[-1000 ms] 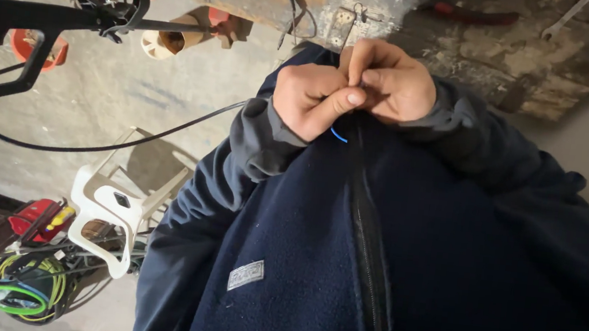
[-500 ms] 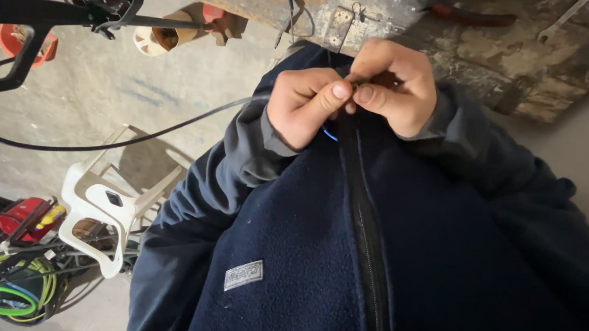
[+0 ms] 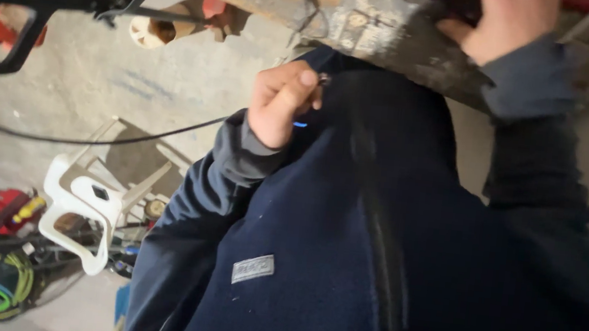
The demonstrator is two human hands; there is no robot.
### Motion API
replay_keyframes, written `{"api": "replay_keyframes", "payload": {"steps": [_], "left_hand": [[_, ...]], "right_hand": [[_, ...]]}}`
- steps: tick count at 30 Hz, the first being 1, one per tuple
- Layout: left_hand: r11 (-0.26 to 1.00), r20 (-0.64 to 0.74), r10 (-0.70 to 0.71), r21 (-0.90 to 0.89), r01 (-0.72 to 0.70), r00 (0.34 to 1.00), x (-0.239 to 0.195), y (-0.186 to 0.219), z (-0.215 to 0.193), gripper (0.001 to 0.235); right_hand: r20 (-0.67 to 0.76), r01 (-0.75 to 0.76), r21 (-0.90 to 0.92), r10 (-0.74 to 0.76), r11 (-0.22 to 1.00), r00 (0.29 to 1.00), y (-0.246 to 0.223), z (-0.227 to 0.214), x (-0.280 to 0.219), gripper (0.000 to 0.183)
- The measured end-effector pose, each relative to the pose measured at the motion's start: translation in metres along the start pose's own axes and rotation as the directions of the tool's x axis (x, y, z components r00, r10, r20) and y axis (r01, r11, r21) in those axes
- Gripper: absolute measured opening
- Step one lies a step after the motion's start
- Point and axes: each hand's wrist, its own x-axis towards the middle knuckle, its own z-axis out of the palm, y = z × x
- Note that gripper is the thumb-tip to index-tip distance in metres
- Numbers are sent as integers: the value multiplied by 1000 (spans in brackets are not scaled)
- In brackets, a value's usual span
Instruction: Stripping and repairing an electrical cable using pliers at a workbench.
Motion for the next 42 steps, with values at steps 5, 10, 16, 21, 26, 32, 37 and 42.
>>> {"api": "replay_keyframes", "payload": {"steps": [5, 10, 16, 21, 26, 32, 37, 42], "left_hand": [[979, 17, -138, -149, 139, 990, -1, 1, 1, 38], [975, 54, -127, -177, 135, 990, -7, 7, -1, 39], [969, 93, -143, -189, 158, 985, -9, 13, -2, 39], [985, 108, -118, -115, 130, 987, -10, 17, -4, 40], [993, 93, -77, -83, 85, 993, -16, 13, -4, 40], [989, 125, -61, -125, 76, 990, -19, 15, -3, 37], [985, 132, -94, -131, 112, 987, -22, 12, -2, 38], [978, 149, -111, -157, 135, 983, -24, 13, -2, 39]], "right_hand": [[69, 42, -41, -39, 998, 997, -1, -9, 0, 46], [67, 100, 53, -103, 994, 992, 33, -2, -11, 46], [164, -224, 886, 178, 406, 970, -33, -31, 14, 41], [176, -162, 804, 32, 572, 984, -94, -60, 58, 23], [23, 406, -95, -405, 909, 914, -112, -118, 92, 26], [111, 544, -461, -563, 701, 819, -98, -127, 89, 21], [160, 588, -559, -620, 584, 768, -103, -130, 96, 19], [159, 591, -593, -639, 547, 752, -104, -128, 96, 22]]}}
